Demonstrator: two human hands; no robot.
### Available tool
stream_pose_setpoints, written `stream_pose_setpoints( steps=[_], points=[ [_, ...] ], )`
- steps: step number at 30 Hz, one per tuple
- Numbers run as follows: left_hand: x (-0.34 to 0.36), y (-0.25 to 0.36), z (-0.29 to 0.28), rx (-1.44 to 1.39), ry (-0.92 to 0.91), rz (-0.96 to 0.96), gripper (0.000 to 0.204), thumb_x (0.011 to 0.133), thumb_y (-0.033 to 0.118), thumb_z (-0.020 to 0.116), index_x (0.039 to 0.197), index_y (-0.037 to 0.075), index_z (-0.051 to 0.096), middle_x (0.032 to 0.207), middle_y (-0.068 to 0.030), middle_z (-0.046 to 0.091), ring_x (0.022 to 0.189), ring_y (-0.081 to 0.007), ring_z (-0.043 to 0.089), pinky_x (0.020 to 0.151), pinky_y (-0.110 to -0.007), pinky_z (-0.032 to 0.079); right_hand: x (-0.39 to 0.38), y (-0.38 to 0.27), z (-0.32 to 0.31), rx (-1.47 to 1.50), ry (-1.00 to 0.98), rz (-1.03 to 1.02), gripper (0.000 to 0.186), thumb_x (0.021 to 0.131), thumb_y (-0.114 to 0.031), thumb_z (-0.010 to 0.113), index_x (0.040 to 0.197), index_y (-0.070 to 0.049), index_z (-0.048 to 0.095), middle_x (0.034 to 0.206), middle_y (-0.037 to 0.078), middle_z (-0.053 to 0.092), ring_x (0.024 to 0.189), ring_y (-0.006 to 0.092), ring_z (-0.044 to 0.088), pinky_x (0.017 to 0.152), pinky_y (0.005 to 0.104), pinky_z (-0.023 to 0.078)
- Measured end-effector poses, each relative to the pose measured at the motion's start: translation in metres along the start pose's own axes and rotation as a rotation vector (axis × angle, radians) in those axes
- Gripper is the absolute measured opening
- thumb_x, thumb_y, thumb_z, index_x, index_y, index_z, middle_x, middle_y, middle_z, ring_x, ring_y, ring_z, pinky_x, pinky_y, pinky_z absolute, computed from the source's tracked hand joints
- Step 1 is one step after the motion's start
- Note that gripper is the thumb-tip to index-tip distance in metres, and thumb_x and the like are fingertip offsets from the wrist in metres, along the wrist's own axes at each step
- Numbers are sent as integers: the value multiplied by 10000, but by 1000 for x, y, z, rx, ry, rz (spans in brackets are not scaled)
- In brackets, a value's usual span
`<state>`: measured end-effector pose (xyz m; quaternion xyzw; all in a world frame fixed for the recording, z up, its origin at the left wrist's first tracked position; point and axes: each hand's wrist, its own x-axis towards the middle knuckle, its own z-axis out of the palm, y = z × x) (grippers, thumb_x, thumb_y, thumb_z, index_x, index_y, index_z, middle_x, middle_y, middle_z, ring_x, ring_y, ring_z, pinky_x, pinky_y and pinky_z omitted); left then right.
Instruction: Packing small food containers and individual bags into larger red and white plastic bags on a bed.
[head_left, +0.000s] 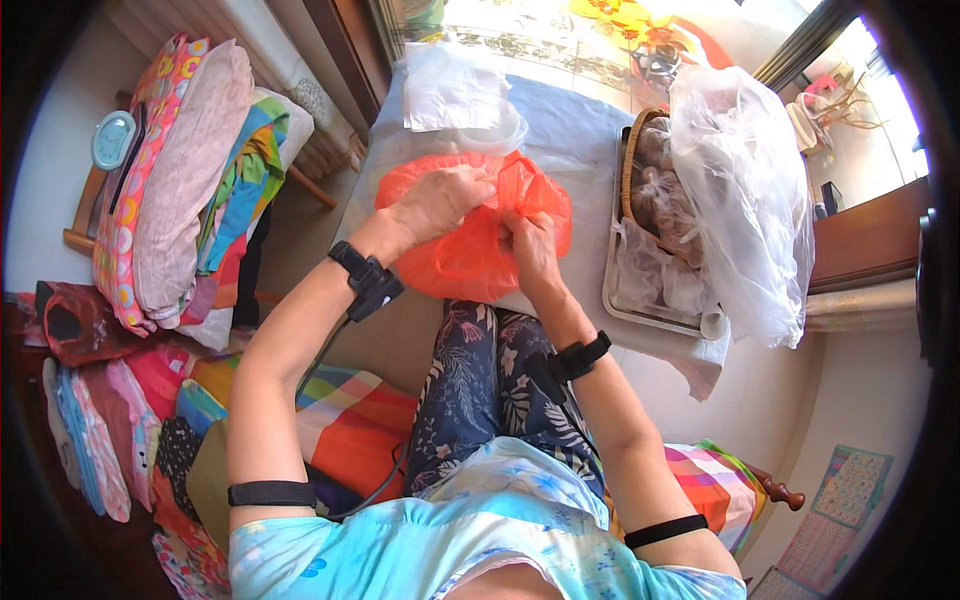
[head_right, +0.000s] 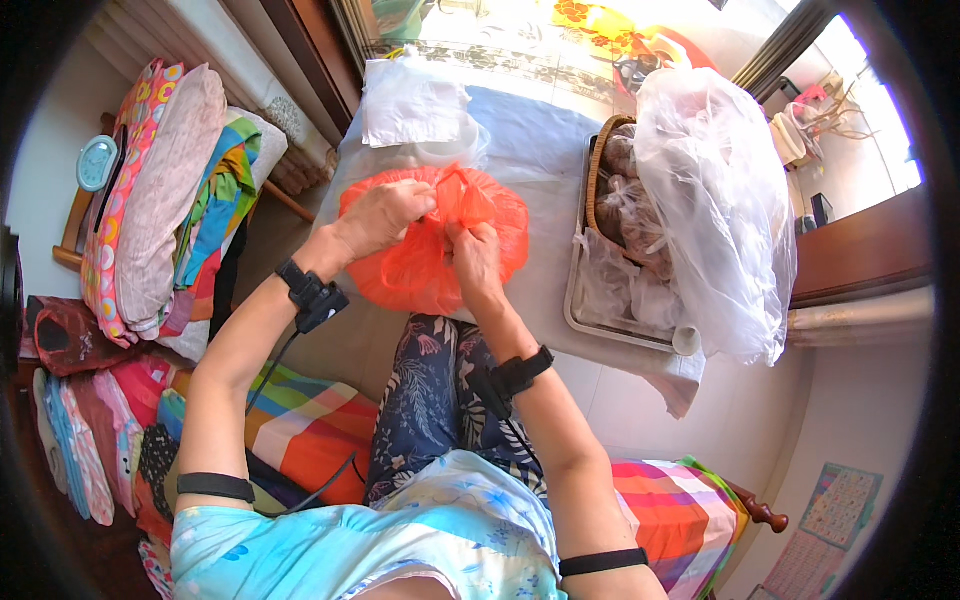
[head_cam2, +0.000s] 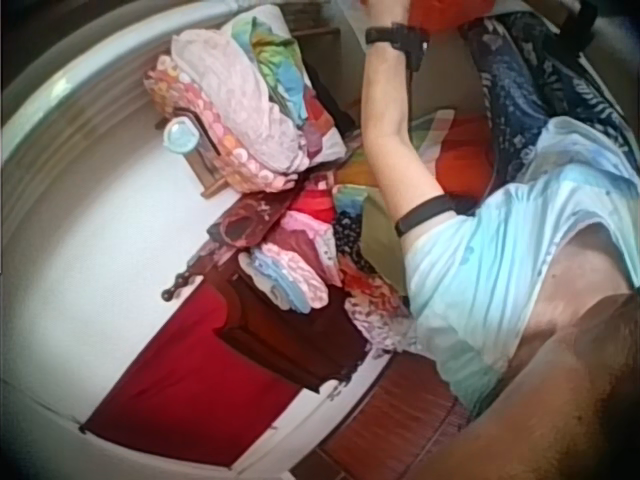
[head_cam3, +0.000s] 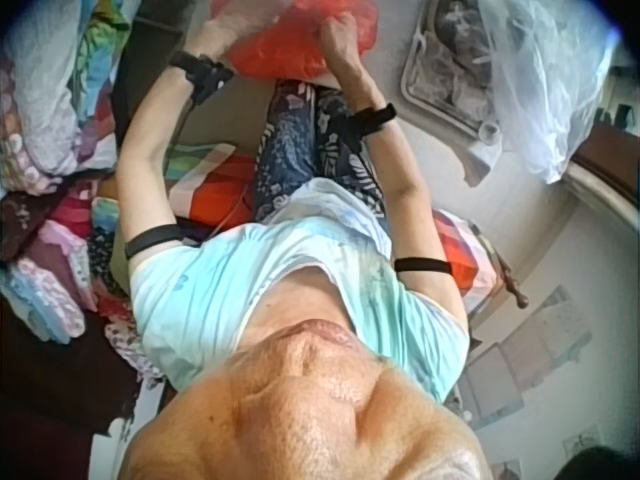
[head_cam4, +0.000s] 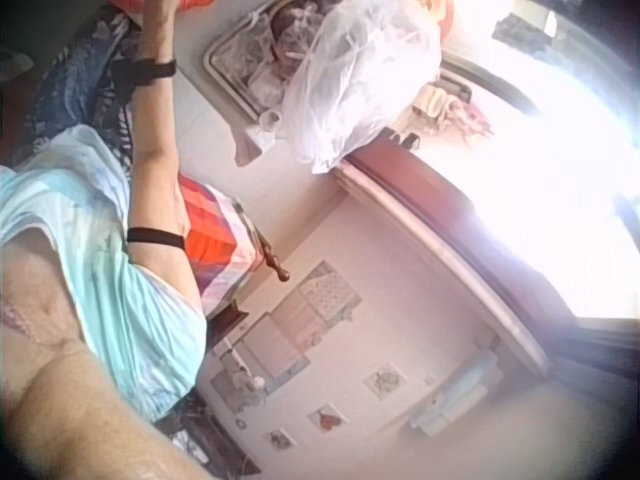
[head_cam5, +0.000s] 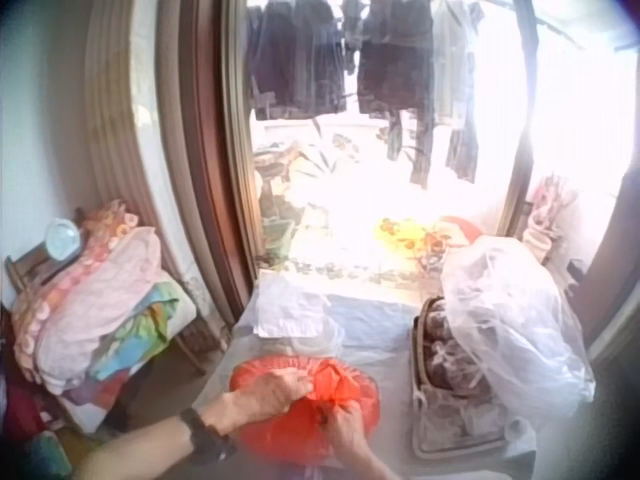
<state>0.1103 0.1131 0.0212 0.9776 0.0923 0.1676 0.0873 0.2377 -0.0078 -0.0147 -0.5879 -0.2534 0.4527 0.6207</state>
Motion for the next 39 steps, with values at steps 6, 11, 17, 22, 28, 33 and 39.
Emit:
stream_pose_setpoints(
  steps=[6, 11, 17, 22, 28, 33, 39],
  points=[
    [4, 0, -7, -197, 40, -32, 70, 771, -48, 523, 816, -1, 550, 818, -157, 581, 803, -347, 591, 703, -399, 495, -2, -9, 0, 128, 14, 98, 206, 871, -185, 562, 784, -4, 607, 688, 66, 589, 587, 157, 565, 560, 281, 483],
    [7, -9, -18, -215, -110, -42, 84, 766, -45, 525, 815, 15, 559, 818, -144, 587, 818, -337, 599, 706, -393, 504, 2, -1, 1, 120, -22, 43, 201, 903, -166, 540, 803, -5, 608, 659, 36, 559, 546, 134, 525, 498, 277, 428],
    [9, -15, -12, 4, -148, 88, 58, 752, -2, 553, 782, 44, 532, 782, -113, 577, 798, -310, 603, 703, -383, 512, -7, 0, -9, -13, -70, 111, 239, 917, -165, 536, 752, -6, 603, 601, 12, 519, 497, 124, 495, 470, 279, 407],
    [4, -23, 0, 122, -55, 167, 59, 739, 61, 568, 740, 75, 510, 751, -87, 565, 757, -274, 597, 710, -365, 512, -12, 7, -12, -30, -52, 116, 215, 911, -153, 541, 763, -11, 607, 597, 6, 510, 507, 104, 484, 468, 269, 400],
    [6, -27, 9, 145, -57, 155, 80, 739, 72, 576, 714, 83, 501, 722, -79, 566, 750, -268, 604, 713, -371, 511, -23, 14, -24, -88, -14, 106, 184, 889, -163, 554, 761, -40, 603, 596, -7, 509, 493, 103, 461, 460, 257, 358],
    [1, -25, 9, 143, -53, 127, 77, 743, 75, 576, 708, 86, 508, 719, -83, 571, 733, -272, 617, 707, -365, 507, -35, 11, -28, -13, -9, 144, 201, 885, -157, 553, 723, -42, 585, 593, 6, 516, 489, 119, 481, 460, 270, 376],
    [0, -5, 3, 152, 10, -21, 63, 732, 48, 612, 762, 54, 557, 781, -88, 567, 806, -275, 602, 755, -381, 493, -28, 12, -27, -5, -4, 152, 219, 891, -167, 547, 721, -33, 582, 609, 29, 539, 491, 144, 520, 464, 283, 397]
  ],
)
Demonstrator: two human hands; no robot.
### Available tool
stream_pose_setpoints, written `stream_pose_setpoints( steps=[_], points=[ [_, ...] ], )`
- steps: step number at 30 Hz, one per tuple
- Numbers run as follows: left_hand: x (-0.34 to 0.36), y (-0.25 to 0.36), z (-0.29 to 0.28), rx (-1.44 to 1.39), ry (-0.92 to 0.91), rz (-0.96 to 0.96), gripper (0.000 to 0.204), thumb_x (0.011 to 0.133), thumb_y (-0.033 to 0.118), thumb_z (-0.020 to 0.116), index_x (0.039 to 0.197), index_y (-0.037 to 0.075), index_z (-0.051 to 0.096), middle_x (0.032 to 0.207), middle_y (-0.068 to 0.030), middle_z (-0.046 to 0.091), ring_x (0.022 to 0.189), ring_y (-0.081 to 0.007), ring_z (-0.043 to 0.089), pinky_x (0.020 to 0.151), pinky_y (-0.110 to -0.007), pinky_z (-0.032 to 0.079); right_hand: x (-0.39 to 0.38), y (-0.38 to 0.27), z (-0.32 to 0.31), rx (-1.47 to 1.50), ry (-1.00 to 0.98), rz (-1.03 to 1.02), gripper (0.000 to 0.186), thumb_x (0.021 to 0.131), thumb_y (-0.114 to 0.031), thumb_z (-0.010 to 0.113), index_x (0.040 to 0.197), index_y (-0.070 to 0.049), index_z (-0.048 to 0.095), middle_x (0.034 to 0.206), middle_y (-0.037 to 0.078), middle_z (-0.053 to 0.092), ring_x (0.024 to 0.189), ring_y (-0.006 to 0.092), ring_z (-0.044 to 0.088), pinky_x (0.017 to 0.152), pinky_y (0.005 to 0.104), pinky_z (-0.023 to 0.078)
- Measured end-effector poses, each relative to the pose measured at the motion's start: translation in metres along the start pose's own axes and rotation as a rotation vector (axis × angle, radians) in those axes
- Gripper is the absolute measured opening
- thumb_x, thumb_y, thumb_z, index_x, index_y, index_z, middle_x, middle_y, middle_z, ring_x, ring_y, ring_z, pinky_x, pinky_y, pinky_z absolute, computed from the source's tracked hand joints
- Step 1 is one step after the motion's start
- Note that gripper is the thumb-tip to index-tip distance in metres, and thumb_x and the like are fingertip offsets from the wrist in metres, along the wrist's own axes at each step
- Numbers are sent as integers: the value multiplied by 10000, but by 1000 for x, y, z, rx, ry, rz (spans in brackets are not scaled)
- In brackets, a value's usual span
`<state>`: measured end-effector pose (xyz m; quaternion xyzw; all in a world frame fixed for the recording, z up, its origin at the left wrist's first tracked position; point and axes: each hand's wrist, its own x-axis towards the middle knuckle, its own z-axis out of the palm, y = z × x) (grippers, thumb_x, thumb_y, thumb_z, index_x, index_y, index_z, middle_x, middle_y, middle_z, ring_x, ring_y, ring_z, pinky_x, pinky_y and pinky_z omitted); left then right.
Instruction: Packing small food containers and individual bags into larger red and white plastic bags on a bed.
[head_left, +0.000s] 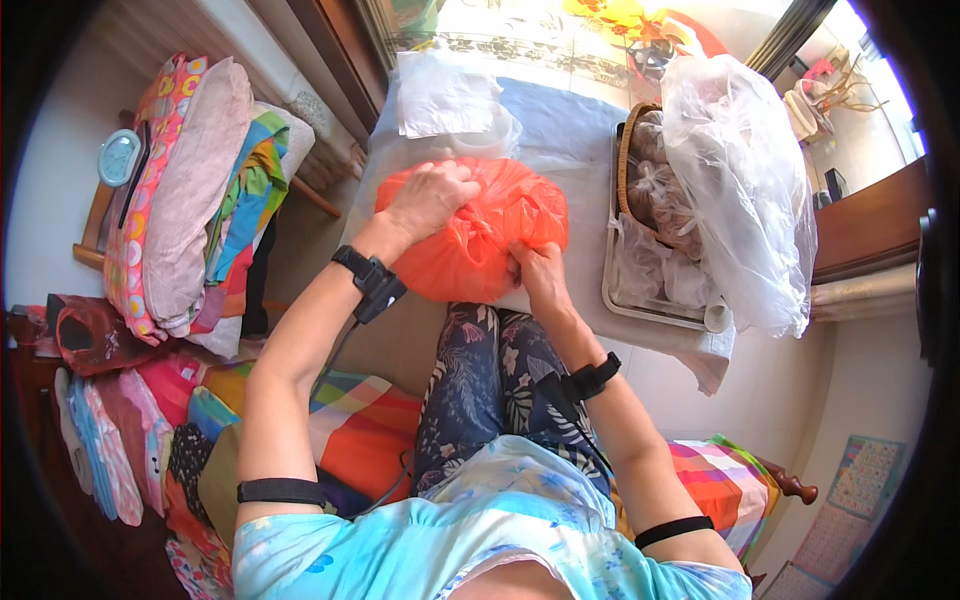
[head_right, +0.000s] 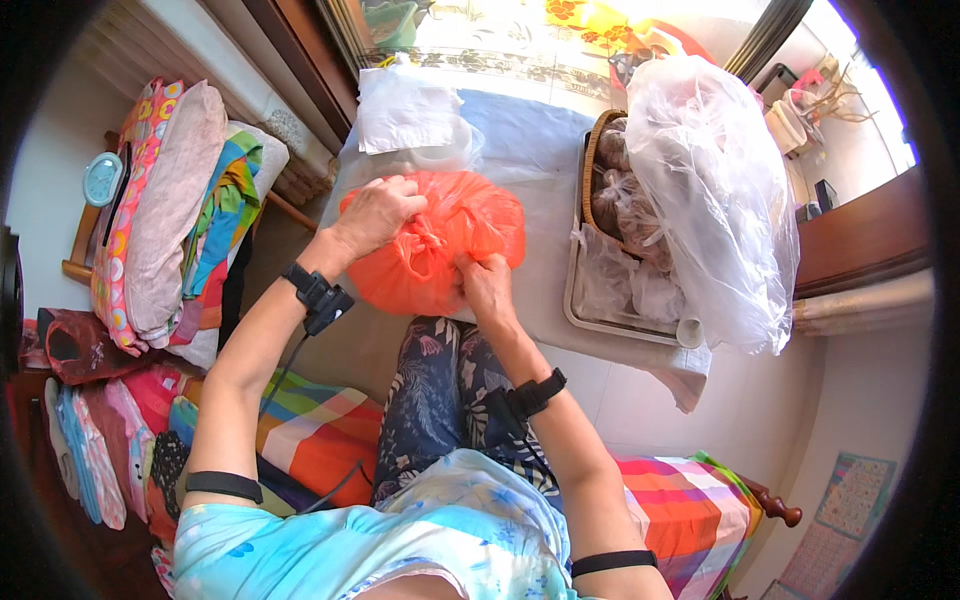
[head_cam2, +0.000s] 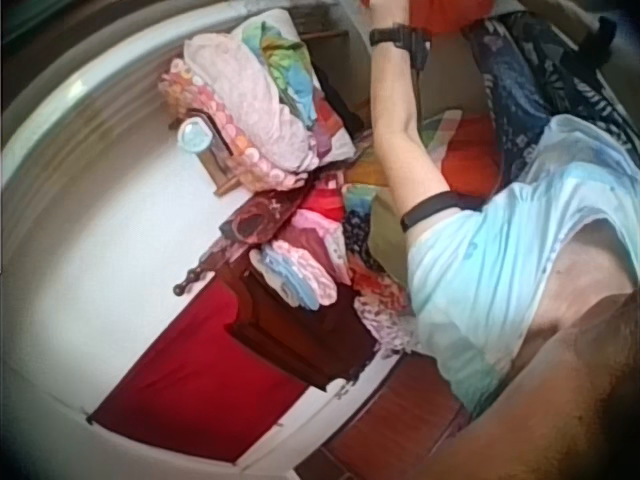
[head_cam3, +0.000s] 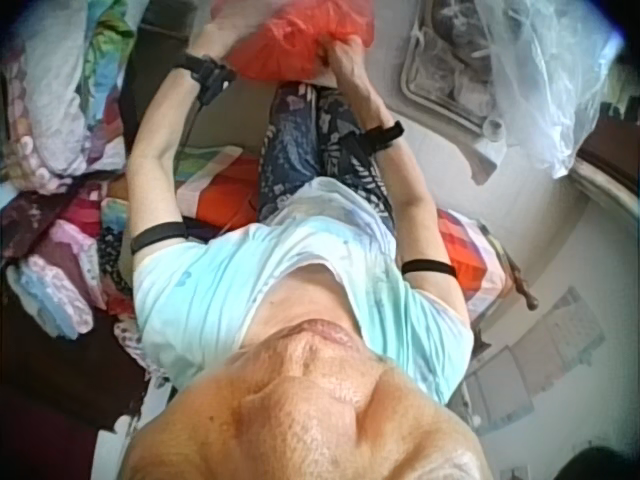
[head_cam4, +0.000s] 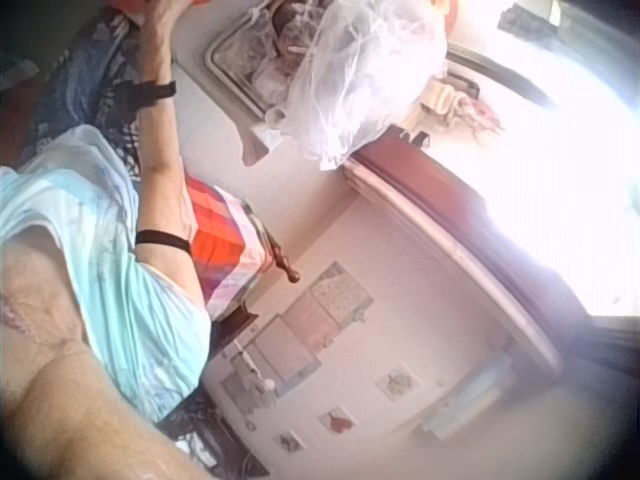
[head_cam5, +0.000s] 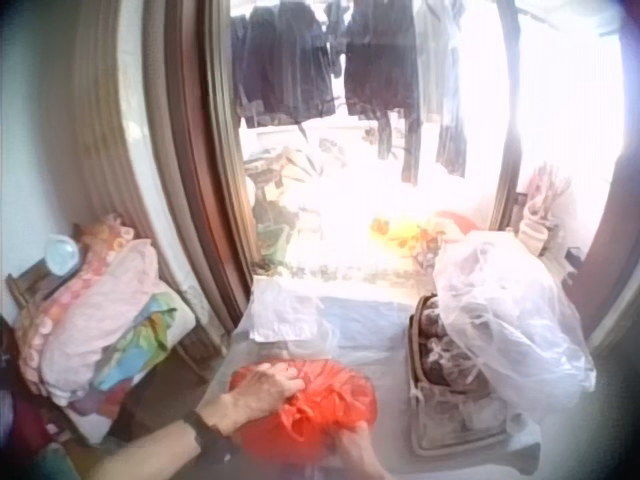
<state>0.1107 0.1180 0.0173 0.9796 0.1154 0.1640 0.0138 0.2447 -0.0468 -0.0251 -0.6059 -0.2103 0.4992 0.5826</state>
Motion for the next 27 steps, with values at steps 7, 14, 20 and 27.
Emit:
stream_pose_setpoints(
  steps=[7, 14, 20, 27],
  points=[
    [-12, 43, 13, -200, 115, 7, 86, 735, 35, 648, 816, 64, 653, 891, -110, 531, 891, -294, 562, 800, -365, 477, 2, 1, 3, 39, 40, -7, 218, 891, -180, 555, 741, -26, 597, 617, 43, 554, 500, 157, 538, 483, 286, 409],
    [-16, 35, 13, -340, 58, -127, 107, 717, 42, 703, 813, 75, 672, 851, -76, 538, 850, -255, 567, 760, -344, 480, 6, 7, -3, -68, 59, -30, 205, 895, -186, 561, 796, -18, 625, 621, 32, 548, 501, 148, 525, 483, 286, 398],
    [-31, 39, 8, -313, 327, -387, 292, 693, 171, 776, 960, 84, 697, 1033, -120, 594, 974, -291, 587, 851, -352, 483, -3, 18, -27, -174, 189, -350, 274, 817, -196, 688, 973, 23, 634, 759, 66, 653, 649, 163, 591, 600, 316, 475],
    [-105, 0, 49, -484, 456, -969, 696, 742, 346, 800, 1298, 39, 515, 1310, -206, 509, 1195, -302, 511, 958, -375, 441, -31, 44, -18, -212, 28, -164, 445, 793, -339, 744, 1091, -57, 573, 847, 44, 613, 669, 147, 587, 591, 294, 509]
  ],
)
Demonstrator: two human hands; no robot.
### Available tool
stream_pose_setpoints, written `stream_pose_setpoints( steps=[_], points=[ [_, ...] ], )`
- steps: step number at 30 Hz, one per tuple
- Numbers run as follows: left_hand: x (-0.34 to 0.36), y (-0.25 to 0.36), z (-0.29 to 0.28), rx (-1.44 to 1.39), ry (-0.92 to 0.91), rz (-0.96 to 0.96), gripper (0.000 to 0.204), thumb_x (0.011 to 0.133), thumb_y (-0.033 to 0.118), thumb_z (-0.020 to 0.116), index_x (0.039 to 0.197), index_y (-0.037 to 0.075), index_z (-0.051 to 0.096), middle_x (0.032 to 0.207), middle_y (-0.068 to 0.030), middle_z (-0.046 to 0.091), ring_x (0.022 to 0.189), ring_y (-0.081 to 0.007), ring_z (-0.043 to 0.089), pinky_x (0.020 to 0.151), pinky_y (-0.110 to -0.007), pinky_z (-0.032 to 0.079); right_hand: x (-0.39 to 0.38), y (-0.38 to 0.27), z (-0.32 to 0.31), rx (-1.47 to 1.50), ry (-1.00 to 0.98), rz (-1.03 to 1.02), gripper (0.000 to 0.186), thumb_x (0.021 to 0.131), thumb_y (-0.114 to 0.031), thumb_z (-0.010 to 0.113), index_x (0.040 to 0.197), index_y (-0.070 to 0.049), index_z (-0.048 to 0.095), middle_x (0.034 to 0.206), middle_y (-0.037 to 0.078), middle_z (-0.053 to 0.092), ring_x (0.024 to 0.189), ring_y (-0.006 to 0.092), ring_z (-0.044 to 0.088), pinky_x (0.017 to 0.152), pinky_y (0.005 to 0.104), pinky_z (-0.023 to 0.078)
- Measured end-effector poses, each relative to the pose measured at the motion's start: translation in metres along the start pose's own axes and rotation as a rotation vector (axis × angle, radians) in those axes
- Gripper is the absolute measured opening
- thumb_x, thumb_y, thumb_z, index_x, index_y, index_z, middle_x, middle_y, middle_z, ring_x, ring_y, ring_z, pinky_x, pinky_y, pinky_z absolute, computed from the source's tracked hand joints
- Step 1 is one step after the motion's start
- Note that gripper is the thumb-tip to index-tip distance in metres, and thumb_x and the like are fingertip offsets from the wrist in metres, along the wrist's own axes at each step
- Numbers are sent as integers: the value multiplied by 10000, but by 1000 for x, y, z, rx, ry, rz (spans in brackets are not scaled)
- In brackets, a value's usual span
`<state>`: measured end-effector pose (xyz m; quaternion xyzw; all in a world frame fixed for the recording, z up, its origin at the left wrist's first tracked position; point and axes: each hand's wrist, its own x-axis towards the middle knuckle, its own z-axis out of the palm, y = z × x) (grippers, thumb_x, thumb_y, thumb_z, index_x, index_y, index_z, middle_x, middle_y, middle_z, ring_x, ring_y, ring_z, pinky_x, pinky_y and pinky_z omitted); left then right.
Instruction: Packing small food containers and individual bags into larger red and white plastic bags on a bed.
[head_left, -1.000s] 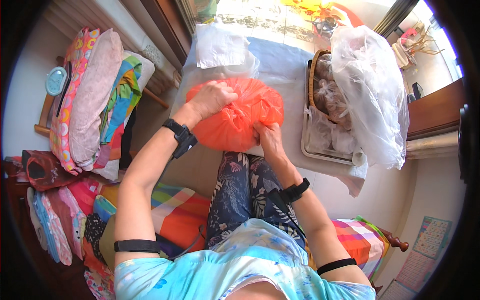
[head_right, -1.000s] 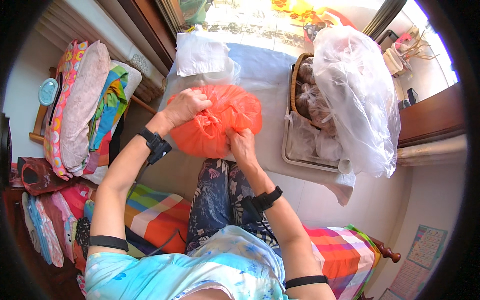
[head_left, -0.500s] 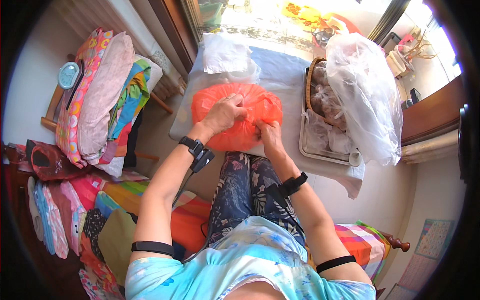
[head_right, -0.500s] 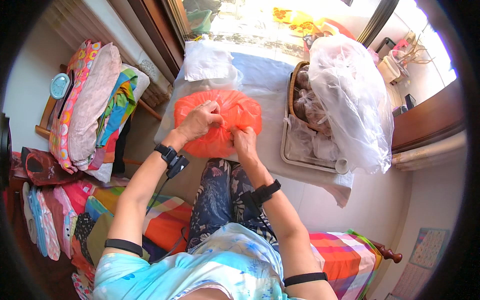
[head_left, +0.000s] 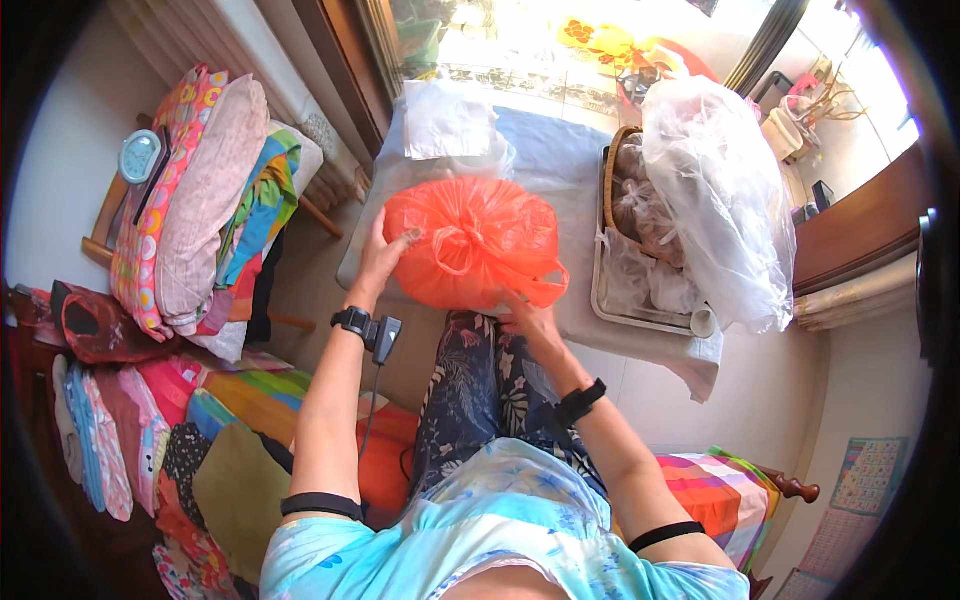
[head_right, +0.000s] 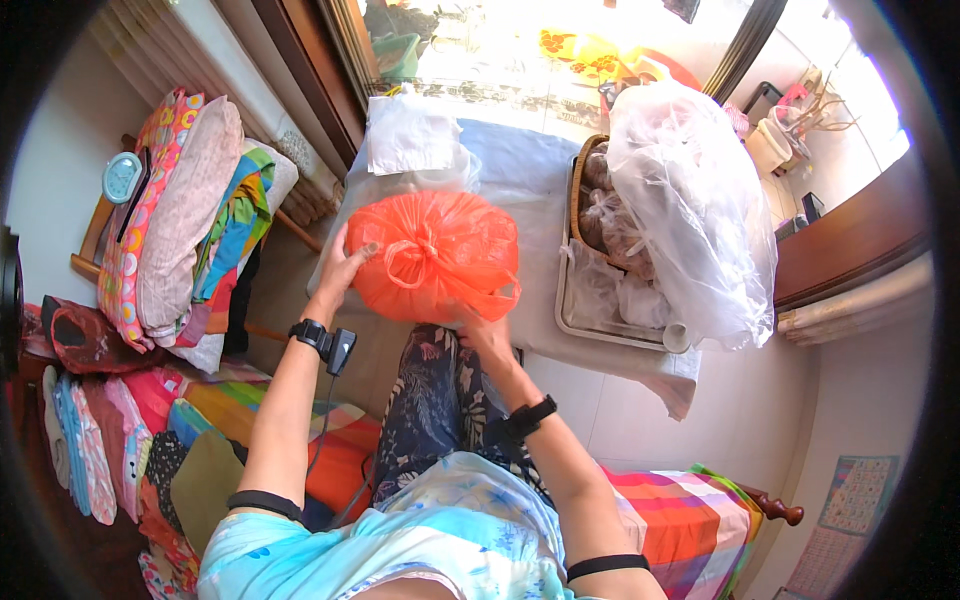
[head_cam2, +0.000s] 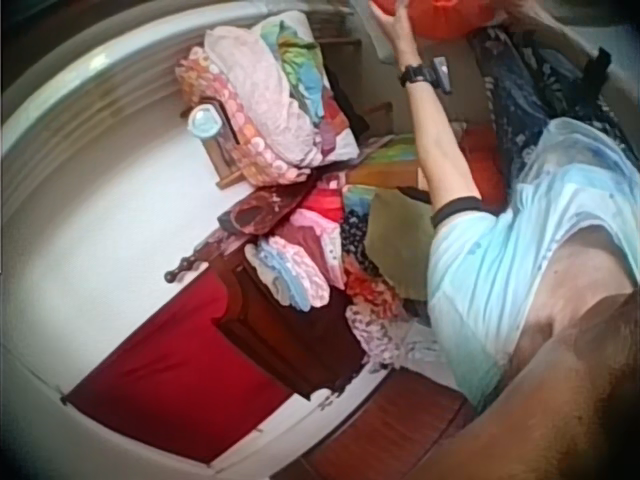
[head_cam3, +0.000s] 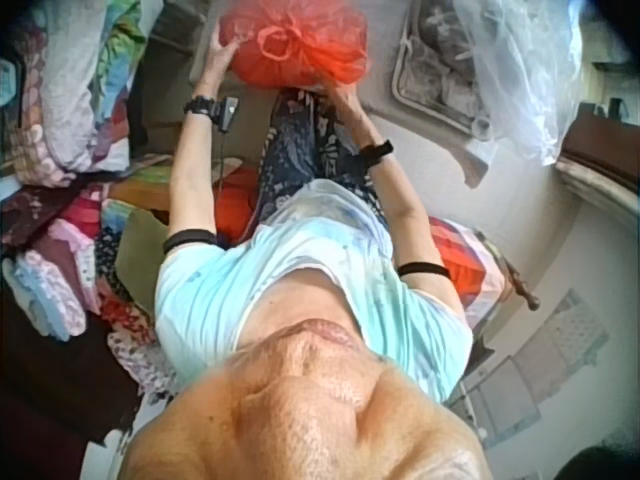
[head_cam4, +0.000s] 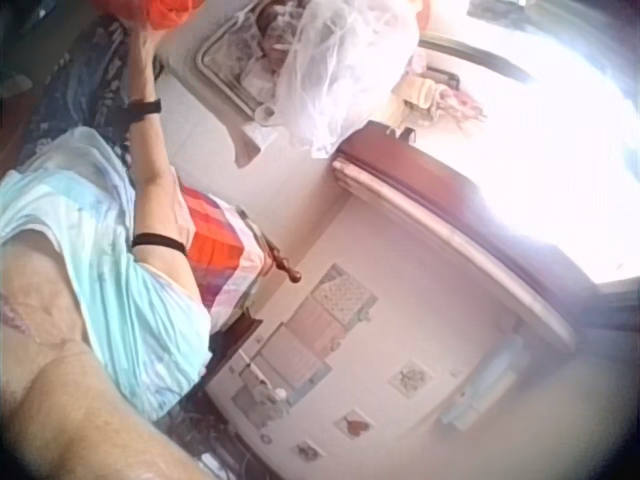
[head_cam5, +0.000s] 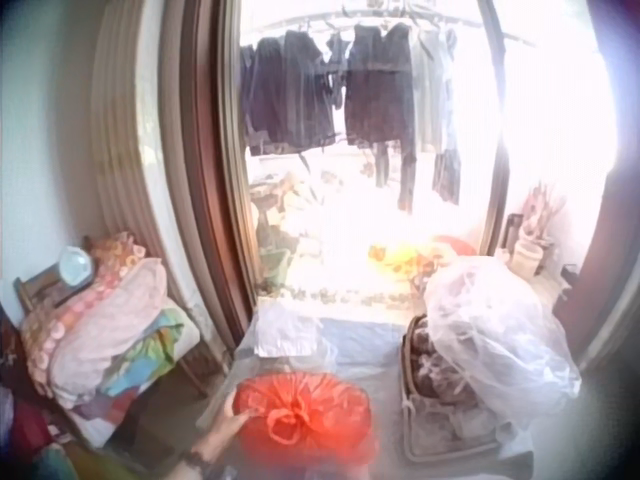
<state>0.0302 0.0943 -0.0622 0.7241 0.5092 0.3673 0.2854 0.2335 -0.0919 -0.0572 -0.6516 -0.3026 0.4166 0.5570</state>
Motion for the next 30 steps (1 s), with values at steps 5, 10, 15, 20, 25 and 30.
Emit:
stream_pose_setpoints(
  steps=[5, 10, 15, 20, 25, 30],
  points=[
    [-22, -11, 23, -637, -374, -473, 629, 830, 351, 728, 1295, -5, 499, 1263, -115, 581, 1148, -210, 551, 943, -337, 446, 15, 40, 6, 321, -186, 340, 609, 849, -437, 664, 1288, -81, 437, 1168, 104, 557, 905, 249, 643, 719, 364, 564],
    [-24, -8, 27, -612, -381, -469, 525, 863, 277, 671, 1280, -1, 516, 1208, -111, 620, 1070, -199, 596, 911, -328, 463, 19, 23, 12, 452, -135, 143, 582, 885, -505, 573, 1336, -165, 432, 1225, 81, 558, 968, 248, 621, 726, 431, 564],
    [-38, 9, 30, -614, -424, -514, 514, 817, 204, 701, 1254, -11, 537, 1186, -113, 627, 1047, -196, 602, 899, -331, 468, 28, 17, -13, 363, -78, 201, 504, 870, -526, 593, 1270, -232, 511, 1177, 15, 594, 934, 174, 621, 719, 373, 550],
    [-59, 47, 54, -746, -465, -477, 525, 831, 219, 713, 1265, -5, 522, 1196, -82, 616, 1062, -177, 594, 932, -320, 456, 71, 58, -70, 275, -73, 165, 484, 862, -523, 606, 1253, -250, 523, 1119, -32, 603, 911, 109, 600, 716, 335, 531],
    [-74, 86, 84, -903, -703, -609, 563, 826, 277, 721, 1275, 12, 511, 1166, -96, 618, 1017, -218, 614, 818, -407, 552, 98, 64, -100, 180, 50, -205, 484, 878, -475, 611, 1257, -183, 535, 1119, -33, 610, 987, 85, 563, 772, 297, 500],
    [-77, 122, 100, -755, -900, -520, 492, 855, 242, 685, 1272, 42, 516, 1159, -81, 611, 976, -216, 630, 732, -362, 556, 92, 23, -100, 164, 252, -59, 421, 938, -195, 545, 1305, 5, 494, 1125, 70, 615, 1041, 192, 558, 898, 317, 434]
  ],
)
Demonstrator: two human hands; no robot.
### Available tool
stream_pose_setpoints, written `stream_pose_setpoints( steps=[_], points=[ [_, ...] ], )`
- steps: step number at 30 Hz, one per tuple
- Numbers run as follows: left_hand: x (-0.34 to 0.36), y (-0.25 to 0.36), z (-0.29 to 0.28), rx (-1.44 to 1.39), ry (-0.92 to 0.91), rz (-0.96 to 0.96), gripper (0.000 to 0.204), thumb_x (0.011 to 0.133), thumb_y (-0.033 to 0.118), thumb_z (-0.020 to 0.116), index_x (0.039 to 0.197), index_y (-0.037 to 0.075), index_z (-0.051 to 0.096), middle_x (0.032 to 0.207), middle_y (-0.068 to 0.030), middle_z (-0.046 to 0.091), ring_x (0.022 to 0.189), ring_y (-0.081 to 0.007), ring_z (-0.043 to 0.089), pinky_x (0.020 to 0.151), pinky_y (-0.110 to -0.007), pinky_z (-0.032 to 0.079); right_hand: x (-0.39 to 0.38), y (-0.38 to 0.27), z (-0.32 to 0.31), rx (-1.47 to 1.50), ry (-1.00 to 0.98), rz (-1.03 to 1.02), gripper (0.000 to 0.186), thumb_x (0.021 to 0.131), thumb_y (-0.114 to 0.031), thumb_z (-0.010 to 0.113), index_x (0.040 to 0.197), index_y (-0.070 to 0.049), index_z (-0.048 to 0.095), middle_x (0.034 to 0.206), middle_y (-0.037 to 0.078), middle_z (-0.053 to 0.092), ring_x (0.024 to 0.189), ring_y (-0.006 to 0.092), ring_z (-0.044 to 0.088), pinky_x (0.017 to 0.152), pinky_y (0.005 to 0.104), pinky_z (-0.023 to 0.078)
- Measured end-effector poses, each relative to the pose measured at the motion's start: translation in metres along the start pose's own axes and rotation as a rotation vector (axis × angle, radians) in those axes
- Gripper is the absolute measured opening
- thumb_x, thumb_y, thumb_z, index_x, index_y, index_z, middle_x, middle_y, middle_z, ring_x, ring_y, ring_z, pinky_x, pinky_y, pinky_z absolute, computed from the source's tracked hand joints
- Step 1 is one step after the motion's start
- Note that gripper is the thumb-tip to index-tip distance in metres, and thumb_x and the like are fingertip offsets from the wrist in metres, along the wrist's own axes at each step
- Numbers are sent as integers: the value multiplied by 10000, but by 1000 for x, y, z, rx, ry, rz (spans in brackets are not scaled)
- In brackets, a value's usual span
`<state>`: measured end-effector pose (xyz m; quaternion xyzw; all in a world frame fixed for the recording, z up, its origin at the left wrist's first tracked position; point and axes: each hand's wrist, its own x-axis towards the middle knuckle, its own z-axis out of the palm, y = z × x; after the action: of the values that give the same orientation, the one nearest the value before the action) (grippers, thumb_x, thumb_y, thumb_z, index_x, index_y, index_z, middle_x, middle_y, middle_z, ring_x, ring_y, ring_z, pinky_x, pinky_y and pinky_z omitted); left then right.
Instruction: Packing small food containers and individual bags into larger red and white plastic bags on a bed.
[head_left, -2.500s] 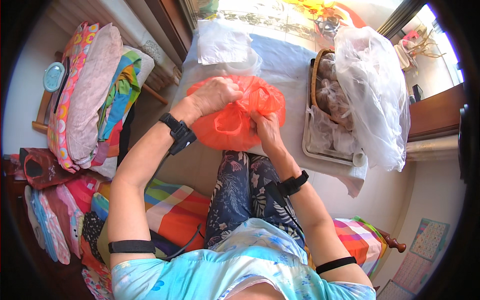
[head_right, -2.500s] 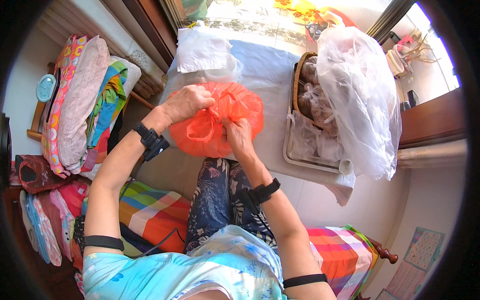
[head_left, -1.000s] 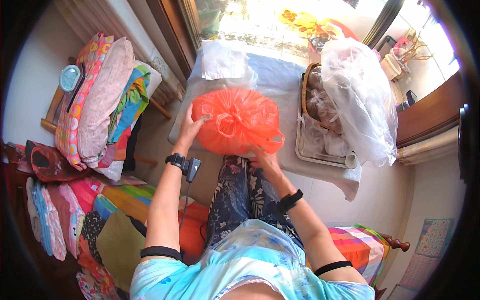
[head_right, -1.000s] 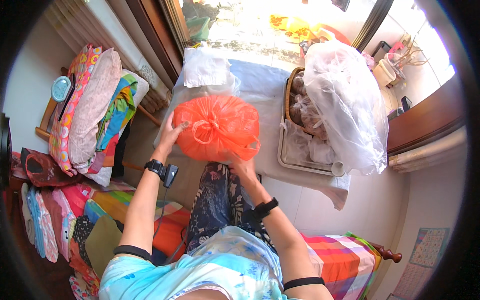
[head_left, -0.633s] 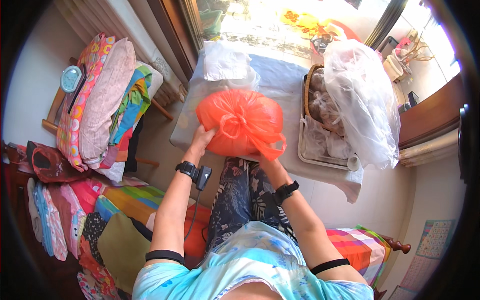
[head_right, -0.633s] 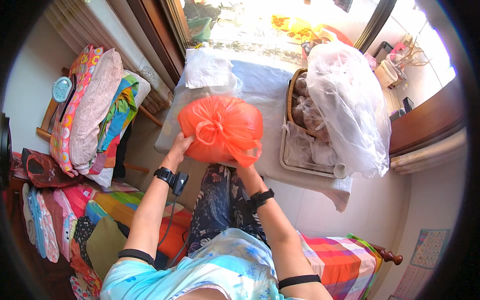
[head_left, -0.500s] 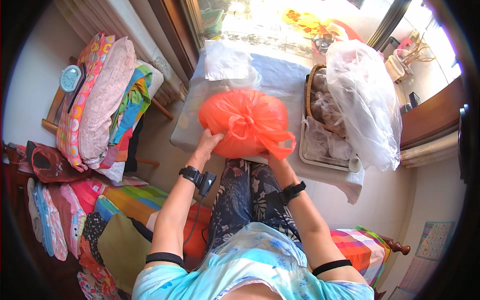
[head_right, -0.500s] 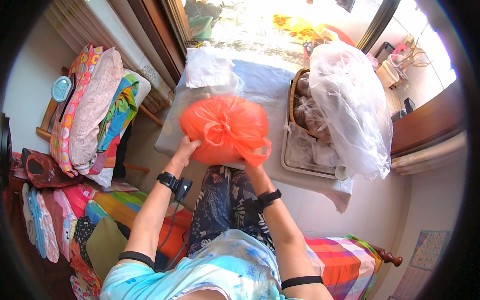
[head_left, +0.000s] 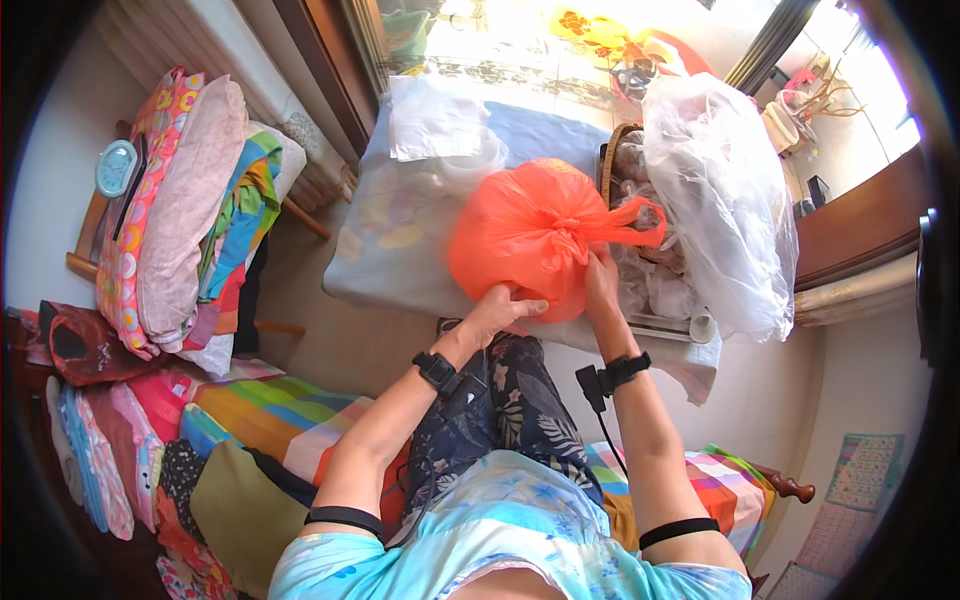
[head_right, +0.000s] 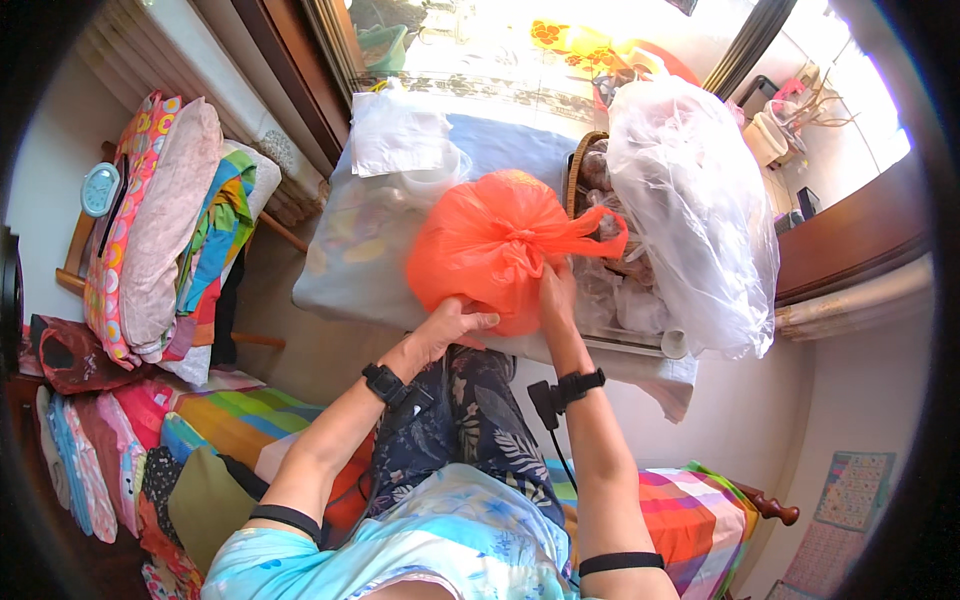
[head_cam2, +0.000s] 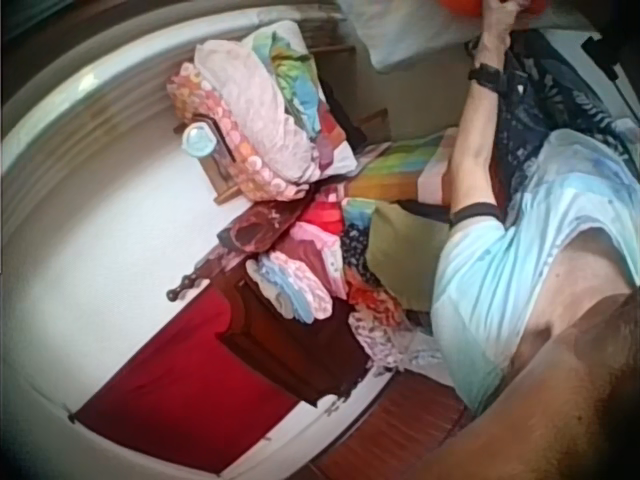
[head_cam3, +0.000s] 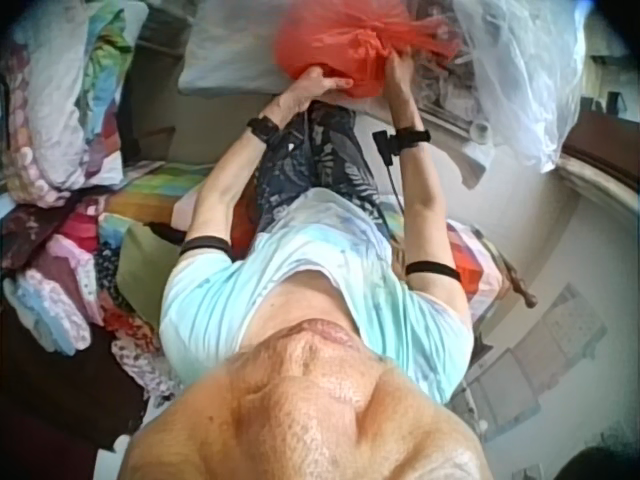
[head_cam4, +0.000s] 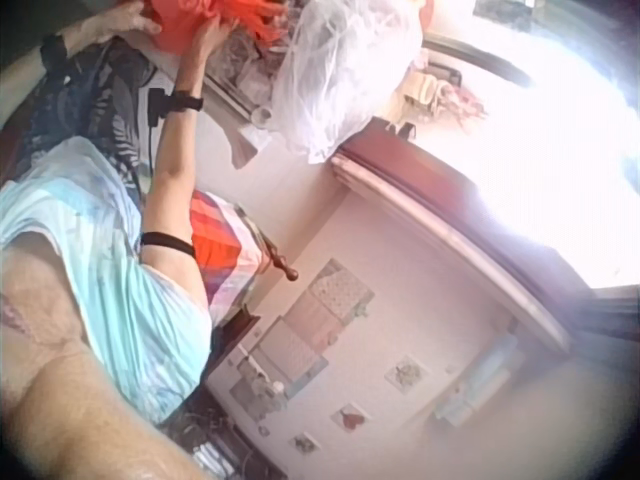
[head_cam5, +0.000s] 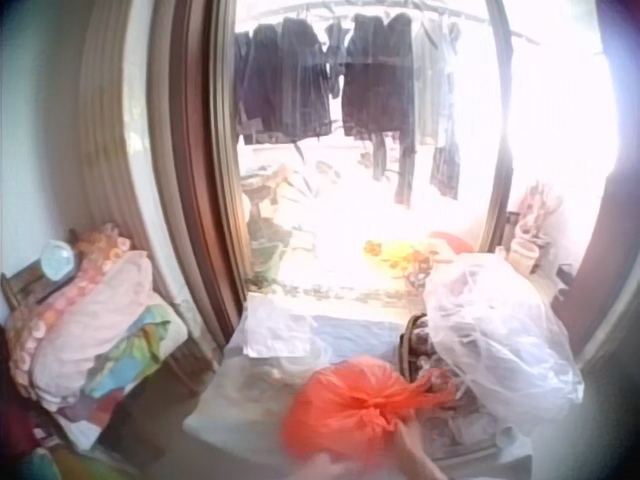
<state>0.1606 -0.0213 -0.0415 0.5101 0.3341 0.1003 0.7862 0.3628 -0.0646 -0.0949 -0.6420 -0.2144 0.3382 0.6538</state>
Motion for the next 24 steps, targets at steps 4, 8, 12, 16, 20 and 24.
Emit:
stream_pose_setpoints(
  steps=[4, 8, 12, 16, 20, 24],
  points=[
    [8, 28, -27, 242, -114, -134, 201, 891, 150, 629, 1029, 5, 635, 826, -86, 679, 615, -166, 667, 603, -253, 542, -34, -5, -17, -182, 124, 63, 564, 858, -254, 669, 1322, 8, 484, 1111, 101, 624, 979, 197, 597, 827, 310, 471],
    [22, 54, -85, 199, 271, 226, 200, 888, 156, 637, 988, -15, 611, 769, -90, 656, 572, -155, 654, 500, -258, 504, -79, -23, -13, -515, 89, -91, 758, 751, -282, 772, 1354, 25, 430, 1079, 159, 617, 934, 247, 603, 837, 350, 476],
    [56, 68, -121, 258, 602, 172, 377, 828, 212, 708, 1053, -42, 544, 746, -105, 632, 520, -178, 637, 462, -268, 509, -83, 1, -14, -812, 159, -319, 833, 701, -274, 778, 1374, 30, 392, 1154, 245, 524, 1046, 365, 530, 895, 431, 441],
    [85, 75, -133, 108, 708, 57, 744, 778, 313, 752, 1274, -46, 330, 851, -170, 593, 538, -235, 643, 424, -323, 504, -106, -13, 2, -905, 164, -348, 853, 698, -256, 774, 1400, 3, 364, 1137, 243, 508, 1024, 368, 521, 857, 423, 452],
    [115, 73, -126, -25, 785, 14, 874, 720, 392, 775, 1287, -59, 287, 1037, -288, 533, 589, -306, 655, 453, -377, 541, -115, -4, 1, -560, 50, -66, 900, 737, -199, 759, 1467, -71, 249, 1134, 225, 492, 924, 288, 556, 706, 357, 487],
    [145, 64, -142, -100, 805, 49, 754, 719, 259, 747, 1213, -152, 353, 1024, -335, 561, 575, -320, 661, 461, -392, 564, -123, -15, 23, -53, 12, 344, 983, 789, -100, 713, 1505, -181, 43, 1340, 206, 417, 943, 267, 625, 670, 332, 561]
  ],
)
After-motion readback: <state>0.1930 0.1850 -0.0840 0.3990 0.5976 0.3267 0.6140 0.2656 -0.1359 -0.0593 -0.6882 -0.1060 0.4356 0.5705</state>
